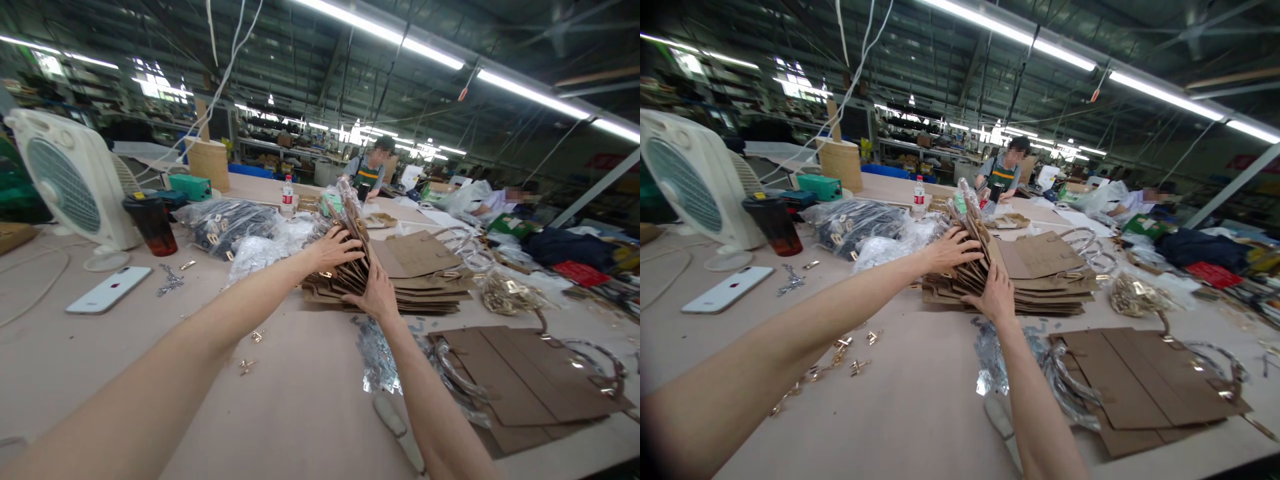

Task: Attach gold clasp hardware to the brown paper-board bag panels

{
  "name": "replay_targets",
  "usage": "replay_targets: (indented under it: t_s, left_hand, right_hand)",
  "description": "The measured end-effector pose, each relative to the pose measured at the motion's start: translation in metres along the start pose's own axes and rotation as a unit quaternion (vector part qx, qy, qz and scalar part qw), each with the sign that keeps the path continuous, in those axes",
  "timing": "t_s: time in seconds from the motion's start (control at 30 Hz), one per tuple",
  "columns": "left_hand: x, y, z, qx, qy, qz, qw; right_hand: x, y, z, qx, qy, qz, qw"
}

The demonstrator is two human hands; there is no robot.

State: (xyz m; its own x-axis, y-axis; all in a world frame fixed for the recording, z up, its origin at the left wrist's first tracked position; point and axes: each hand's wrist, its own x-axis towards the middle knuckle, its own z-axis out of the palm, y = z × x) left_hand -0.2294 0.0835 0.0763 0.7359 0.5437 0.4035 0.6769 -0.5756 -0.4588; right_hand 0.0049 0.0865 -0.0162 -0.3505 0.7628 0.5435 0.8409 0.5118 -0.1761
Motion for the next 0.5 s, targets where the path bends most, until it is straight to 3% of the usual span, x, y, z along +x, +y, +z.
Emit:
replay_targets:
  t_s: [0.37,0.5]
  left_hand:
    - [-0.007,0.002,-0.006,-0.029,-0.016,0.021,0.999]
    - [-0.011,0.008,-0.001,-0.012,-0.010,-0.013,1.000]
  right_hand:
    - [-0.001,0.002,0.000,-0.061,0.000,0.001,0.998]
    - [-0.002,0.003,0.004,-0.067,-0.004,0.007,0.998]
